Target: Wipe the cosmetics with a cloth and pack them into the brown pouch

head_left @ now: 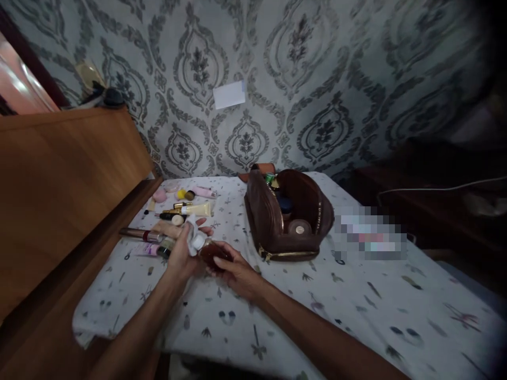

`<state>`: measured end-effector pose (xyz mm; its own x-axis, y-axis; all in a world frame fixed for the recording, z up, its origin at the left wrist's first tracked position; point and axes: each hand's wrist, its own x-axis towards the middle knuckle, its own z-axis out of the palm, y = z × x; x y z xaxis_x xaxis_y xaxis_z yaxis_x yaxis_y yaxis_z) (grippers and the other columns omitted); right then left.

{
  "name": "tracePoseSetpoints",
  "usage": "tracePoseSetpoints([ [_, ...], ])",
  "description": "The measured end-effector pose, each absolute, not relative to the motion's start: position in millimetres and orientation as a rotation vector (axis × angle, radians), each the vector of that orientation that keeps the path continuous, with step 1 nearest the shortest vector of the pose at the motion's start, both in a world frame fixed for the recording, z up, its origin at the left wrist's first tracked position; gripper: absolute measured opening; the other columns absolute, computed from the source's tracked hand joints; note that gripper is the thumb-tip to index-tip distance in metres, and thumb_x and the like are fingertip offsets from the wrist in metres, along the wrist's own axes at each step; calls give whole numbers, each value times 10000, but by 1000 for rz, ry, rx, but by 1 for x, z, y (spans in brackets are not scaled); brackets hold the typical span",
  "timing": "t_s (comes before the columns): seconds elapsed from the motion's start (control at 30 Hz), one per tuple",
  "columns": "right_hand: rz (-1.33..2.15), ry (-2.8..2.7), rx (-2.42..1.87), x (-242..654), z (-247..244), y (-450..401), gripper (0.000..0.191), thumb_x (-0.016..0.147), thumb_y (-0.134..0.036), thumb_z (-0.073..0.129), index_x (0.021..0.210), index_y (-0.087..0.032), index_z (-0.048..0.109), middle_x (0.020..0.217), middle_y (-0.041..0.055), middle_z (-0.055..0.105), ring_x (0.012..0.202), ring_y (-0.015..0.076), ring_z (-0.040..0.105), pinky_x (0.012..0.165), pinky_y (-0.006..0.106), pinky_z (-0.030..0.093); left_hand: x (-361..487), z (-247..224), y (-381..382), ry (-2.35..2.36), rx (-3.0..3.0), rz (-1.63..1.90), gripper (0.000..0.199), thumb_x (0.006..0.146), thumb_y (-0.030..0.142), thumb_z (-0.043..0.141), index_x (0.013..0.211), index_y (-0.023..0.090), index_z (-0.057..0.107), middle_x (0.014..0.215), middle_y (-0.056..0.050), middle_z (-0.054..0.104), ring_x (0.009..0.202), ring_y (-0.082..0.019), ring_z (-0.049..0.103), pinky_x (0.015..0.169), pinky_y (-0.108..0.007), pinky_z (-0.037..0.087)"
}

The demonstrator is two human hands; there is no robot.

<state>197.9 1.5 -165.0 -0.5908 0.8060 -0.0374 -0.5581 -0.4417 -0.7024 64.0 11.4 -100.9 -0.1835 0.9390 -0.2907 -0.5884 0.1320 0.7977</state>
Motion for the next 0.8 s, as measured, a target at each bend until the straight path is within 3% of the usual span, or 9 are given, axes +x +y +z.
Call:
tracePoseSetpoints([
  [0.13,1966,-863,-520,194,-171,2,428,722,-447,809,988,-228,554,1001,-7,645,836,127,628,710,240,474,81,-111,12,999,361,1529,445,1018,448,345,1117,142,652,802,-65,732,713,-170,704,655,-284,567],
  [0.3,1649,-1260,-672,195,-170,0,348,843,-517,669,986,-206,603,965,3,634,920,162,575,849,291,463,88,-120,16,1024,487,1604,556,913,620,482,1126,136,656,811,-75,749,754,-202,722,696,-297,562],
  [0.53,1500,-1312,-721,196,-169,3,325,780,-437,724,983,-196,647,940,14,664,901,190,599,849,318,473,91,-128,19,1031,634,1599,650,850,699,507,1099,121,668,768,-78,746,762,-227,725,724,-317,556],
  [0.67,1413,-1213,-777,197,-170,10,341,722,-461,761,911,-195,665,867,14,668,844,195,607,789,310,490,93,-149,14,1293,776,1626,538,866,661,539,958,157,703,854,-72,740,888,-228,693,843,-318,523],
  [0.73,1386,-1139,-803,198,-169,13,371,713,-468,773,943,-196,668,912,26,685,879,204,617,815,321,495,95,-158,9,1411,884,1606,462,872,612,574,877,171,711,907,-74,737,981,-236,661,933,-316,481],
  [0.8,1368,-1066,-822,200,-168,15,402,706,-461,786,985,-201,661,968,37,696,921,213,624,861,340,494,97,-162,4,1371,996,1580,436,889,583,569,917,175,721,989,-81,738,1058,-244,636,1001,-324,443],
])
